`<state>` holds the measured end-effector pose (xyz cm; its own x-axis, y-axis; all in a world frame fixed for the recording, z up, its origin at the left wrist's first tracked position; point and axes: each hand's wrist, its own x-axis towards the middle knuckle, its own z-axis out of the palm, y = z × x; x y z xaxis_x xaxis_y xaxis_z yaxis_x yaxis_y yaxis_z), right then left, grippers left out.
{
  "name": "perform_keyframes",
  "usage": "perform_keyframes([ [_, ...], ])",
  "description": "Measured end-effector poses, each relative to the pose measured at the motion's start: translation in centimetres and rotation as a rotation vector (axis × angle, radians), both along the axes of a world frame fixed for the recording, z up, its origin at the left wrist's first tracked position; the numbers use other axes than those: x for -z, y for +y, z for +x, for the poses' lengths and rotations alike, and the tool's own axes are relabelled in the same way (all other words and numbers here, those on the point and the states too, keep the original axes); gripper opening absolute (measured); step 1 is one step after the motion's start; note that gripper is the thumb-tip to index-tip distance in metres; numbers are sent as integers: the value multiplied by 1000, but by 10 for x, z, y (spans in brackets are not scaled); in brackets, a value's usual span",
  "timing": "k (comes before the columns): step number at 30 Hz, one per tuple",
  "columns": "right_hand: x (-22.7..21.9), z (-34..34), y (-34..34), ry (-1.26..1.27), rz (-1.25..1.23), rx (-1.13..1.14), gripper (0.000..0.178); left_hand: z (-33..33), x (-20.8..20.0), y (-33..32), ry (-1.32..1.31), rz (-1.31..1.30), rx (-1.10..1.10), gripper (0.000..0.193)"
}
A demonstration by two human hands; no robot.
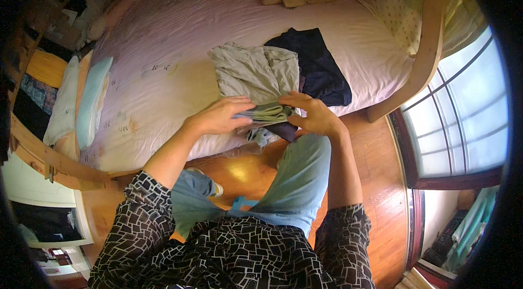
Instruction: The person sits on the floor in front of a bed and folds various pieces of clothing, including shirts and pants, by hand. After folding the items, the person stands up, walks to a closet, and places the folded clothes onto a shelf.
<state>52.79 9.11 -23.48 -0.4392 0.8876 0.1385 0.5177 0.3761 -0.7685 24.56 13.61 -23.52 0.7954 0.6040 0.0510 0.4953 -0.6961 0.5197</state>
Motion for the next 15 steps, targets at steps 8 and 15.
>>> perform_keyframes([
  [8, -39, -71, 40, -201, 692, 602, 41, 43, -1, 38, -38, 570, -421, 45],
  [15, 98, -73, 71, -464, 58, 444, 46, 42, 82, 54, 321, 36, -414, 54],
])
